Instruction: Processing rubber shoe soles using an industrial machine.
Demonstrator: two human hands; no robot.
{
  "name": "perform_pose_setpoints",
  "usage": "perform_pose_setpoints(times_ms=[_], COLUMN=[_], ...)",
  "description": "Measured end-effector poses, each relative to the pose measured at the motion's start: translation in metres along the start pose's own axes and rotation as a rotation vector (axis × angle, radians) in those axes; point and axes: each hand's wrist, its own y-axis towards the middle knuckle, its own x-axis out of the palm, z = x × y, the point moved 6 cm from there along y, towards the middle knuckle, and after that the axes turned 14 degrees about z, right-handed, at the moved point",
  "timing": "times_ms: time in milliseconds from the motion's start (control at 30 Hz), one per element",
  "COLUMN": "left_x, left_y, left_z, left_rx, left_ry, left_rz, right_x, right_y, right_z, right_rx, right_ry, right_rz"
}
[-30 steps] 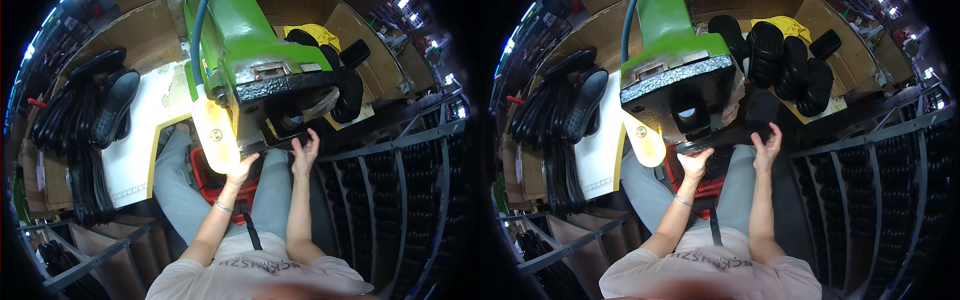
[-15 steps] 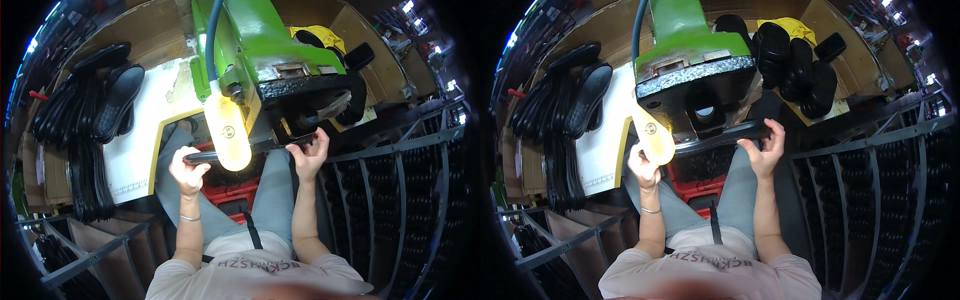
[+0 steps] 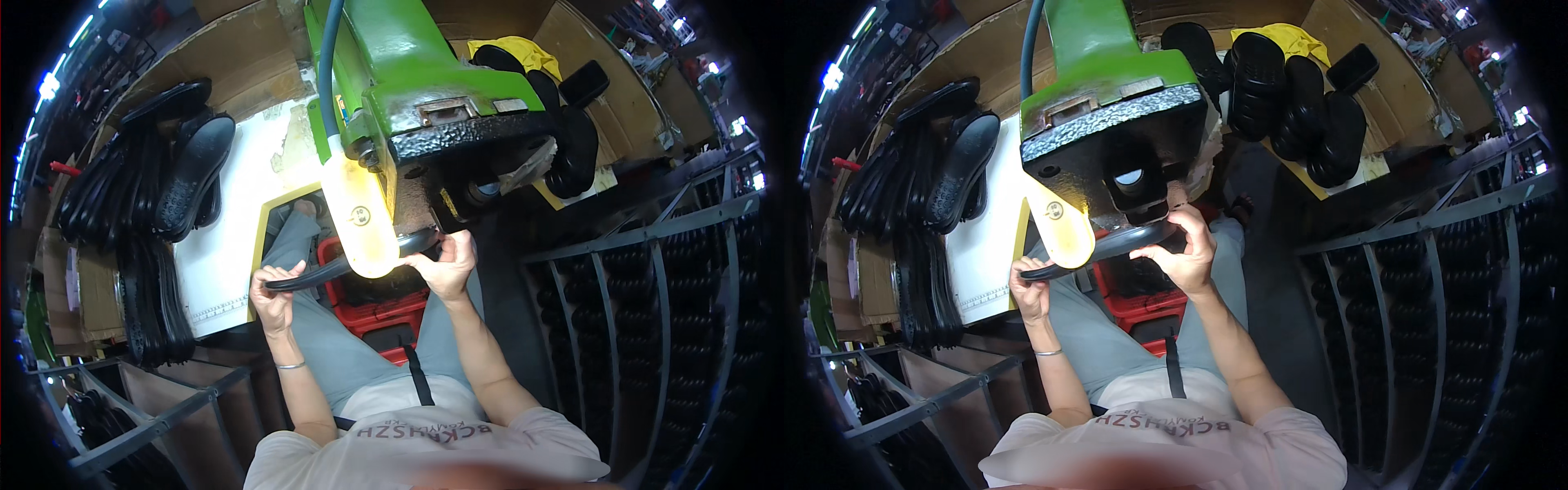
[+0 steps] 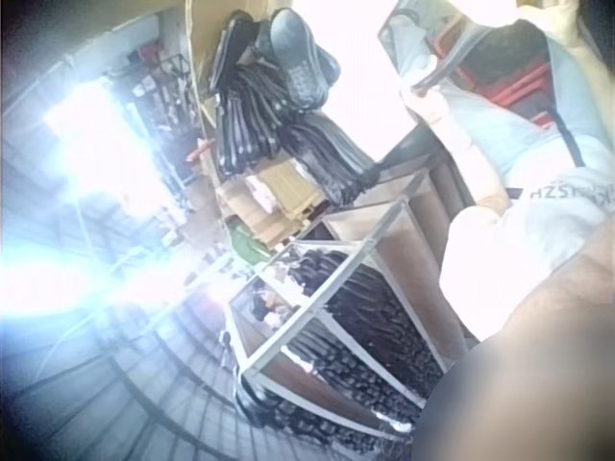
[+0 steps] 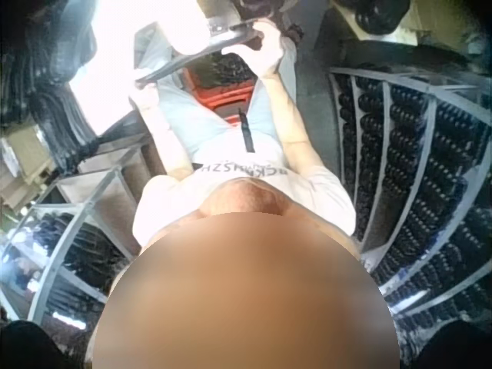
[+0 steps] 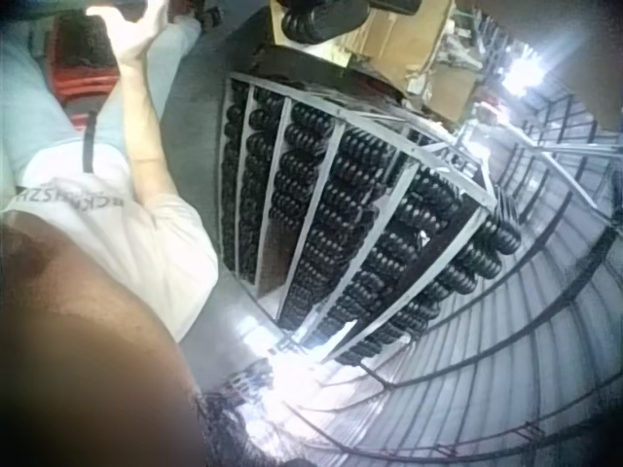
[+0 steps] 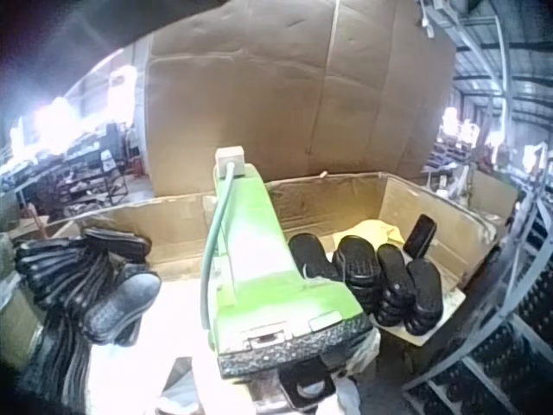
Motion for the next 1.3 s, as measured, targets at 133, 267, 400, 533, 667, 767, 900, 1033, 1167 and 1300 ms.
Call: perform_pose_setpoints(times_ms=[133, 267, 400, 533, 667, 767, 900, 1033, 1167, 1300], left_x=[0.001, 0.134, 0.142, 0.130, 0.144, 0.142, 0.116, 0.125, 0.115, 0.087], left_y=[0.002, -0.019, -0.028, -0.029, -0.044, -0.045, -0.042, -0.037, -0.036, -0.033], left_z=[-0.014, -0.002, -0.037, -0.069, -0.101, -0.114, -0.126, -0.110, -0.095, -0.069], left_rx=[0.089, 0.664, 0.639, 0.291, -0.051, -0.041, 0.052, 0.093, -0.068, -0.182], left_ry=[0.792, 1.162, 1.044, 0.595, 0.128, 0.012, 0.137, 0.159, -0.085, -0.319], left_rz=[-0.116, -0.235, -0.070, -0.009, 0.068, 0.111, 0.137, 0.100, 0.104, 0.094], right_x=[0.002, 0.003, 0.000, -0.003, -0.040, -0.060, -0.103, -0.119, -0.090, -0.054], right_y=[0.006, 0.010, 0.004, -0.007, -0.056, -0.073, -0.025, 0.049, 0.069, 0.058], right_z=[-0.008, -0.014, 0.000, 0.037, 0.121, 0.142, 0.107, 0.013, -0.025, -0.029], right_rx=[-0.127, -0.156, -0.083, 0.234, 0.644, 0.845, 0.614, 0.149, 0.063, 0.035], right_ry=[-0.122, -0.158, -0.132, 0.121, 0.301, 0.535, 0.171, -0.303, -0.385, -0.362], right_rz=[-0.022, -0.038, -0.060, -0.049, -0.013, 0.063, 0.302, 0.236, 0.094, 0.000])
